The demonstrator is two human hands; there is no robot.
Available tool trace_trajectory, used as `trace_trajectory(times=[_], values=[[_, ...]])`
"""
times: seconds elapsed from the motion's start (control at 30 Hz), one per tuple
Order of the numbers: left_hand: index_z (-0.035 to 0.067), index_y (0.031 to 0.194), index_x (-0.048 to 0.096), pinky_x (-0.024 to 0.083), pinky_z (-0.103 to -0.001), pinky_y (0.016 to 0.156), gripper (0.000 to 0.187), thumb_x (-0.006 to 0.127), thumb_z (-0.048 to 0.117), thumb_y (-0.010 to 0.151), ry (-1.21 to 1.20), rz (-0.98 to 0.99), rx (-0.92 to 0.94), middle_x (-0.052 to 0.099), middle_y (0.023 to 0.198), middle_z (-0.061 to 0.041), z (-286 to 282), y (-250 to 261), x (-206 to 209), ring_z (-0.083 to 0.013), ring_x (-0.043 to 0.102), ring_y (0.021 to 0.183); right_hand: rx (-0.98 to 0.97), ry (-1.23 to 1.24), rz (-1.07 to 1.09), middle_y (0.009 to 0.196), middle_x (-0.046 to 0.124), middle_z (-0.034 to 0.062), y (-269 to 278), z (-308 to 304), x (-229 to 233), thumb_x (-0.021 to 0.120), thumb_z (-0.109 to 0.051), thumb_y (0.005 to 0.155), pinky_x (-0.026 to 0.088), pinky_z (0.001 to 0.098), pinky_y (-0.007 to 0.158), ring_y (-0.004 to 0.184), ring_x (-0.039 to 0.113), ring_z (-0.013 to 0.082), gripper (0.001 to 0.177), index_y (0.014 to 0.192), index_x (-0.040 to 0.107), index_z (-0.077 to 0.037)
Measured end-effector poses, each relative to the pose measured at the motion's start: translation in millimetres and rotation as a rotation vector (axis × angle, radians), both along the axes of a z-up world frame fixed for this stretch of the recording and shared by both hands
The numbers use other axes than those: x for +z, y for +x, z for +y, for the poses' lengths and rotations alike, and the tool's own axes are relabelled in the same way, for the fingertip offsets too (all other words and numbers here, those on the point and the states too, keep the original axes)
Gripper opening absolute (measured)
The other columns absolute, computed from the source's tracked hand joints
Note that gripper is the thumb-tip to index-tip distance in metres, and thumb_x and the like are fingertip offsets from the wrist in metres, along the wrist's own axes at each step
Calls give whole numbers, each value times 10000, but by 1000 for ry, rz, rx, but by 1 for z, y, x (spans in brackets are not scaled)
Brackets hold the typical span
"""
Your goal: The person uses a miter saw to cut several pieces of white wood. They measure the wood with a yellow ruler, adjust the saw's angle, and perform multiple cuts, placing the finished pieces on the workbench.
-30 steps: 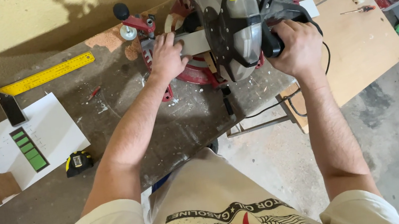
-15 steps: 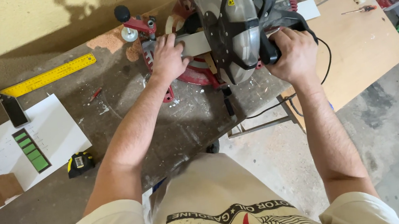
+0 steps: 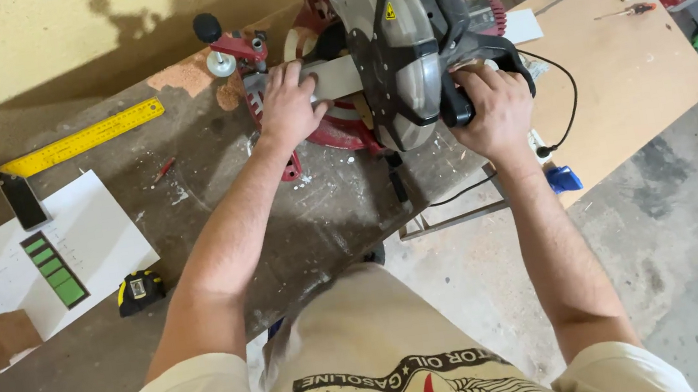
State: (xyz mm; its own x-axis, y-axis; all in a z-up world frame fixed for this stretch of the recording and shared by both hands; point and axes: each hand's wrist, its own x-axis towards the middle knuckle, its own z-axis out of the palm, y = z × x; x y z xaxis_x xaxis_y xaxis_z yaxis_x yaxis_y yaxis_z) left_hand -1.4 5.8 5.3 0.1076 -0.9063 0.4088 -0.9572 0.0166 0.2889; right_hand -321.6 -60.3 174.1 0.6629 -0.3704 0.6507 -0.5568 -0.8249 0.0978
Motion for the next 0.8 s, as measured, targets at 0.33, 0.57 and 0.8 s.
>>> trace_trajectory(times=[0.33, 0.57, 0.8], values=[[77, 1145, 757, 450, -569, 1055, 515, 868, 383, 746, -97, -47, 5, 541, 1286, -173, -1, 1, -8, -420, 553, 1189, 2, 5, 4, 995, 682, -19, -4, -11, -13, 805, -336, 653, 468, 367, 787, 810, 695, 231, 410, 1037, 723, -219], [52, 1150, 758, 407, -522, 1127, 502, 857, 392, 795, -107, -76, -16, 552, 1350, -192, 7, 5, -7, -386, 517, 1296, -16, -8, 15, 926, 646, -15, -3, -5, -5, 788, -317, 650, 471, 359, 785, 806, 683, 229, 394, 1027, 728, -218], [14, 1214, 711, 466, -490, 1070, 570, 738, 496, 912, -191, -152, 4, 581, 1359, -190, 39, 16, -26, -347, 567, 1276, -34, -64, 8, 958, 669, -39, -2, -2, -4, 774, -294, 715, 477, 336, 770, 819, 693, 204, 319, 1028, 736, -246]])
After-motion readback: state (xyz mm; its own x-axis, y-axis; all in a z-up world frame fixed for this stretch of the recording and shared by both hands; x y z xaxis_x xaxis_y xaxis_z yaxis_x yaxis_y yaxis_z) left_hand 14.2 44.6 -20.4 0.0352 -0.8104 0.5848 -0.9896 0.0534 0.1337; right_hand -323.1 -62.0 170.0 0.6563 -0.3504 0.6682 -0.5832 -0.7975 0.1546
